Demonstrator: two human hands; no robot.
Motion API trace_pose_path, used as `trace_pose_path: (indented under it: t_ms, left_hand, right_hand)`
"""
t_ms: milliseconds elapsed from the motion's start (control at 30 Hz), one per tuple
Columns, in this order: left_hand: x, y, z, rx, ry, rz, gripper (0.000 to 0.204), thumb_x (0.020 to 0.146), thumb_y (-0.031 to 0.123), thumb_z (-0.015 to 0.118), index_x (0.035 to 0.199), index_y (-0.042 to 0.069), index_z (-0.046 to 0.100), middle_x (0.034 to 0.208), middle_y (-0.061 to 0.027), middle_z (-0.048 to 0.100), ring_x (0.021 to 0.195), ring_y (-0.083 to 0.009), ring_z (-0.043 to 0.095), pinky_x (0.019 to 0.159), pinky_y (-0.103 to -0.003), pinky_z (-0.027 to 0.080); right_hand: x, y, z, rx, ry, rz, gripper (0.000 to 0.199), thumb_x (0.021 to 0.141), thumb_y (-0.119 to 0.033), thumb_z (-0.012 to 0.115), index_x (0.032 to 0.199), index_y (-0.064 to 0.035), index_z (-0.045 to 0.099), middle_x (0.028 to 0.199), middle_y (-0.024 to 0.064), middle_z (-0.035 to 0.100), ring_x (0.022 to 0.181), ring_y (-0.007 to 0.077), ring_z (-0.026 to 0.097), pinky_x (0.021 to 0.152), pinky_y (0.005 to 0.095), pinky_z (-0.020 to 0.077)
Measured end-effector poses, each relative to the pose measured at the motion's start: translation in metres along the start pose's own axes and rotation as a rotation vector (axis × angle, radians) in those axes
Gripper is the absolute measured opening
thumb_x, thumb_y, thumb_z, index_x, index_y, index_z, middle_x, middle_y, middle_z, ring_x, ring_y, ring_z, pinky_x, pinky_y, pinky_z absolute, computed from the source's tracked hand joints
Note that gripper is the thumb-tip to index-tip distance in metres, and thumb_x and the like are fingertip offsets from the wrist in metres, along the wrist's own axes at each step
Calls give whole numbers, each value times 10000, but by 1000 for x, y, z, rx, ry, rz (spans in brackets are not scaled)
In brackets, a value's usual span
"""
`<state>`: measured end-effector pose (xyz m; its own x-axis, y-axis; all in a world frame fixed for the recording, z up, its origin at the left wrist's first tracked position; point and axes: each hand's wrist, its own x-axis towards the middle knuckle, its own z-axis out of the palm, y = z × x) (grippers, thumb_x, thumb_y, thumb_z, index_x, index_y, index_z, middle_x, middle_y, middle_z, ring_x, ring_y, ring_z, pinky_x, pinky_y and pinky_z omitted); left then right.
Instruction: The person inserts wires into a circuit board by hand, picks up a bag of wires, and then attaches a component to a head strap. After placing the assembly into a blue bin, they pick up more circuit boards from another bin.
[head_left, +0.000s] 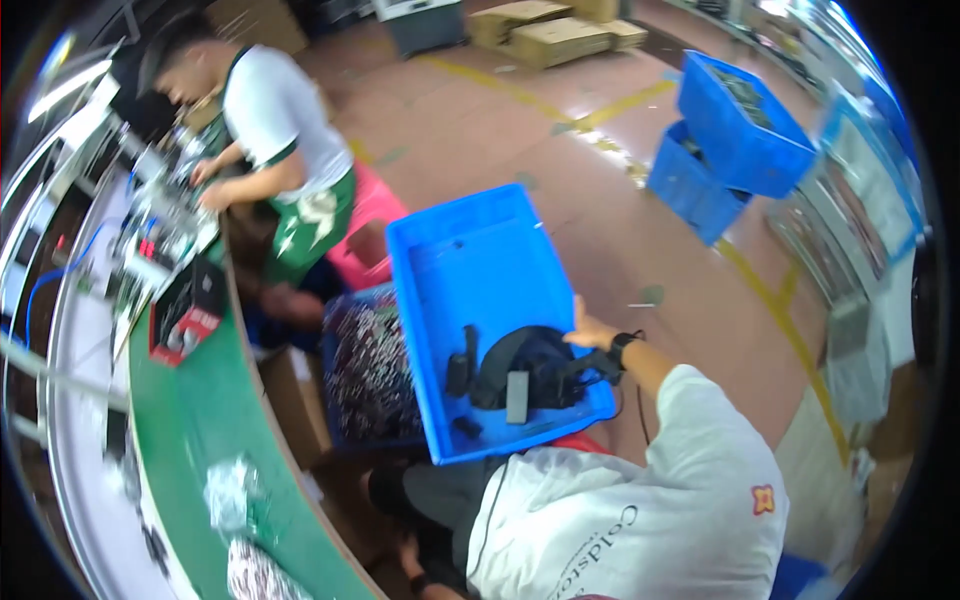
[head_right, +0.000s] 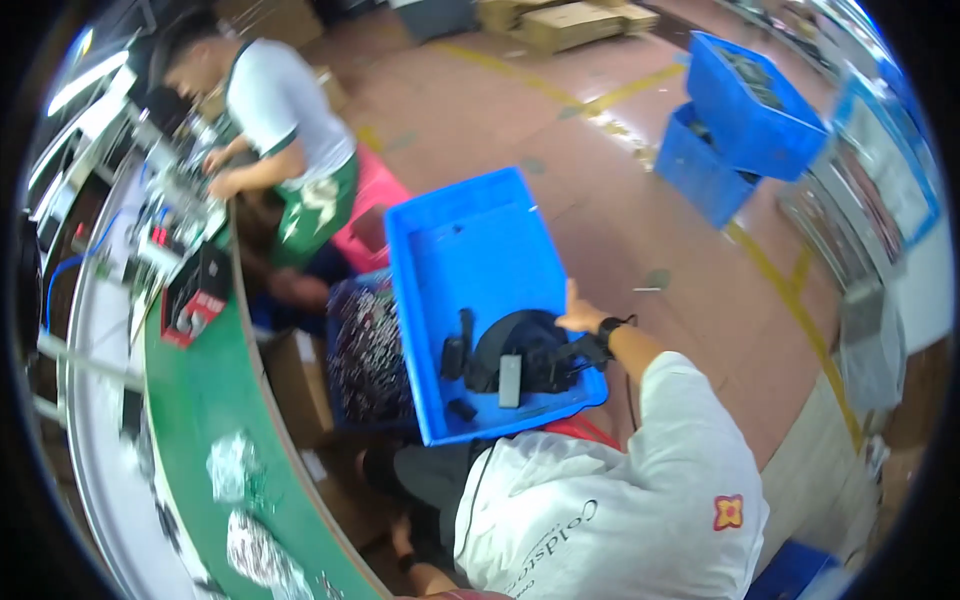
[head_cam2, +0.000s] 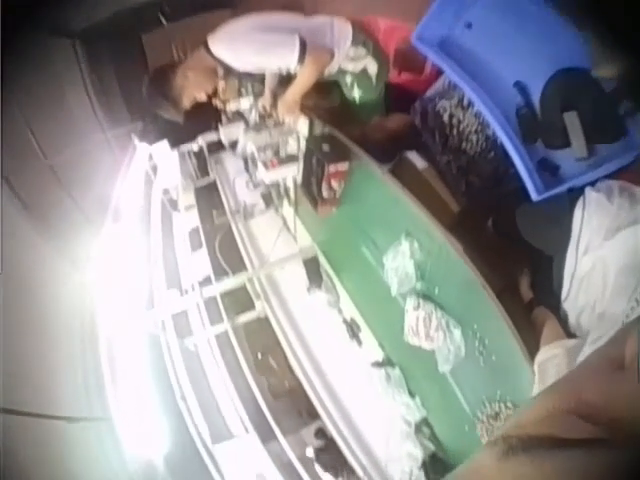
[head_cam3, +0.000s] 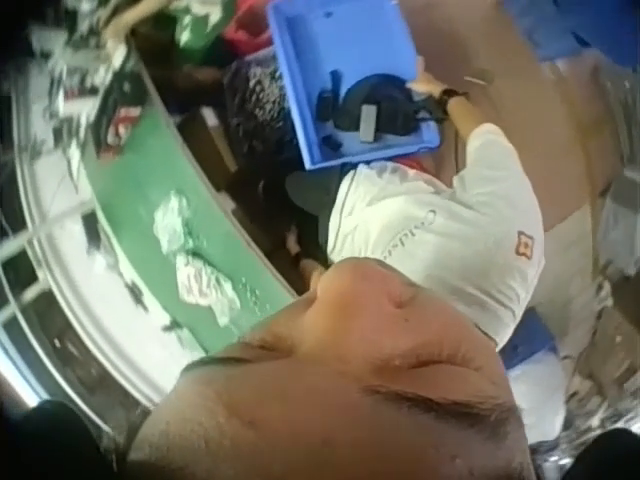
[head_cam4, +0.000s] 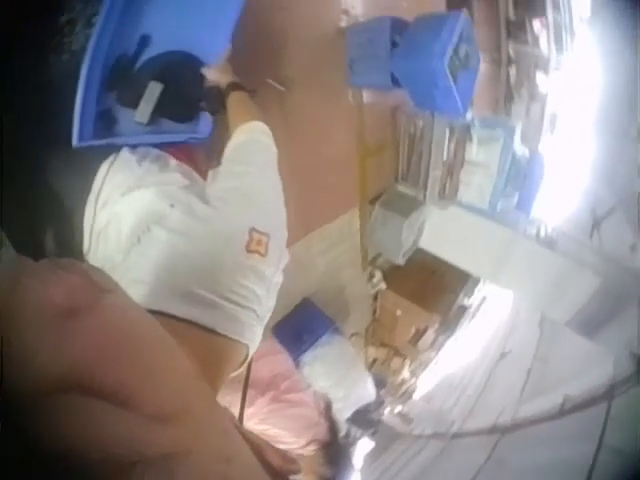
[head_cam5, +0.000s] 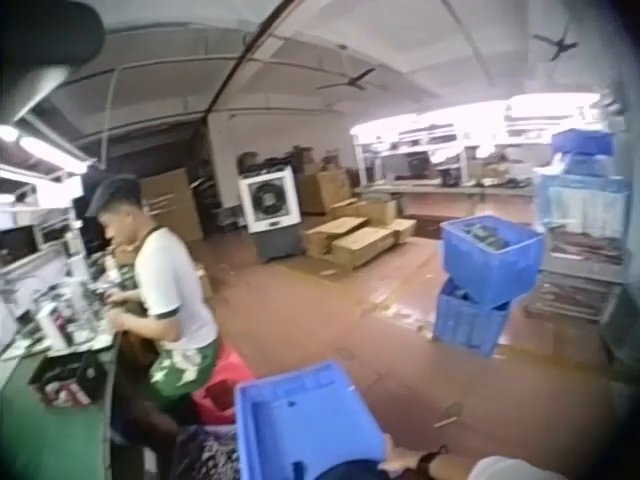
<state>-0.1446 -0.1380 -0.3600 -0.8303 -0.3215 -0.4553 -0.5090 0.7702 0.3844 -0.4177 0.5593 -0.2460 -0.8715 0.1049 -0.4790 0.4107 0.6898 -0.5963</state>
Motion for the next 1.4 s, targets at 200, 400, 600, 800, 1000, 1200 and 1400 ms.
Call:
trace_pose_path:
  t_ms: [200, 400, 600, 800, 1000, 1200, 1400]
  left_hand:
    - [-15, 5, -5, -38, 31, 11, 374, 860, 323, 596, 1185, 142, 626, 1240, -115, 596, 1157, -293, 534, 1011, -386, 391]
    - [-28, 28, -13, -87, 47, -15, 343, 871, 346, 597, 1152, 156, 648, 1190, -100, 624, 1147, -282, 541, 1014, -378, 382]
    - [-31, 27, -9, -205, 95, -105, 366, 872, 355, 609, 1163, 136, 644, 1259, -116, 590, 1194, -300, 511, 1033, -388, 361]
    - [-44, 39, -13, -366, 134, -183, 404, 873, 392, 603, 1190, 142, 633, 1293, -129, 565, 1233, -336, 478, 1042, -403, 354]
    - [-54, 40, -19, -202, 123, -136, 489, 877, 425, 584, 1282, 152, 557, 1320, -139, 542, 1247, -338, 467, 1057, -408, 345]
    - [-51, 58, -22, -274, 92, -202, 502, 879, 452, 561, 1274, 142, 563, 1324, -152, 534, 1259, -352, 452, 1064, -419, 341]
    - [-51, 22, -12, -439, 157, -87, 462, 846, 289, 669, 1190, -6, 581, 1255, -190, 566, 1180, -300, 497, 1043, -398, 351]
  right_hand:
    - [3, -14, 6, 23, -2, -76, 1078, 813, -235, 660, 1414, 57, -185, 1229, 404, 472, 1138, 440, 532, 961, 415, 431]
    - [-10, -26, -6, 2, -6, -10, 1046, 828, -226, 637, 1428, 32, -179, 1258, 403, 452, 1157, 445, 518, 977, 419, 423]
    - [-13, -32, -8, -16, -8, 63, 1037, 829, -205, 625, 1440, 2, -187, 1288, 396, 431, 1201, 435, 489, 1013, 415, 387]
    - [-5, -34, -4, -15, 8, -16, 1031, 825, -194, 623, 1440, 6, -181, 1286, 389, 438, 1192, 437, 495, 1002, 416, 393]
    - [-5, -27, -1, -29, 13, 21, 1015, 819, -188, 633, 1448, 14, -137, 1265, 383, 461, 1167, 440, 514, 971, 425, 421]
    - [-19, -14, -4, -37, 48, -3, 1002, 842, -272, 631, 1457, 3, -110, 1300, 358, 451, 1177, 441, 507, 995, 435, 406]
    - [0, 1, -151, -40, 303, 117, 924, 866, -479, 568, 1500, -52, 49, 1166, 325, 571, 1087, 430, 559, 953, 486, 411]
